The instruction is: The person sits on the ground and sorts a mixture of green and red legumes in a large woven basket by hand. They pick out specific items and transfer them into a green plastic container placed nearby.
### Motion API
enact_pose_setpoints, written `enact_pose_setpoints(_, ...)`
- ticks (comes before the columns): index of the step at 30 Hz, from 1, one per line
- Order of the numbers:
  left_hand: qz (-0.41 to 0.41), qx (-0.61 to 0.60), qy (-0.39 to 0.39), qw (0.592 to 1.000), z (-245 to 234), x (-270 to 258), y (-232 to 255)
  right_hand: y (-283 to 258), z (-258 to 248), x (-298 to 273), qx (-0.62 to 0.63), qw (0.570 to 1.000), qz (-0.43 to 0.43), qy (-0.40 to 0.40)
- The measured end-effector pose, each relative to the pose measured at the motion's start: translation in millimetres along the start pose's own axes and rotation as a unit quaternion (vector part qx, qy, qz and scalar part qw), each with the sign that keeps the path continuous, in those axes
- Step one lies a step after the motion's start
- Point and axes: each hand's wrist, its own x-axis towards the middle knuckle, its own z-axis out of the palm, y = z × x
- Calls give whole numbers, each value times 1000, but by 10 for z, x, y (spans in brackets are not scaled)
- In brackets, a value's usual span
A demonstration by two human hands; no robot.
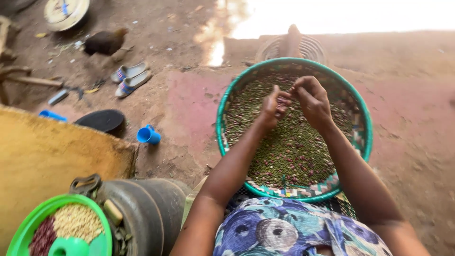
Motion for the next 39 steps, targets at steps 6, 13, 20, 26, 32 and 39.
enact_pose_setpoints(6, -14, -96, -13, 995, 188, 53, -196, -201, 411, -228, -113, 981, -121, -96)
enact_pose_setpoints(13, 0, -113, 3, 994, 504, -439, 151, -271, 431, -265, -201, 954, -219, 35)
enact_pose_setpoints(20, 161, -179, -33, 970, 778, -1192, 1141, 292, -190, -212, -566, 810, -108, -112)
enact_pose_setpoints(26, 255, -352, -108, 894, -891, -2359, 2215, 637, -397, -175, -634, 733, -143, -199)
enact_pose_setpoints(32, 491, -335, 122, 795, -3390, -4988, 2517, 234, -5, -231, -547, 811, 39, -204)
enact_pose_setpoints(39, 623, -348, 482, 509, -5177, -6700, 2040, 2374, -1587, 234, -529, 805, 80, -256)
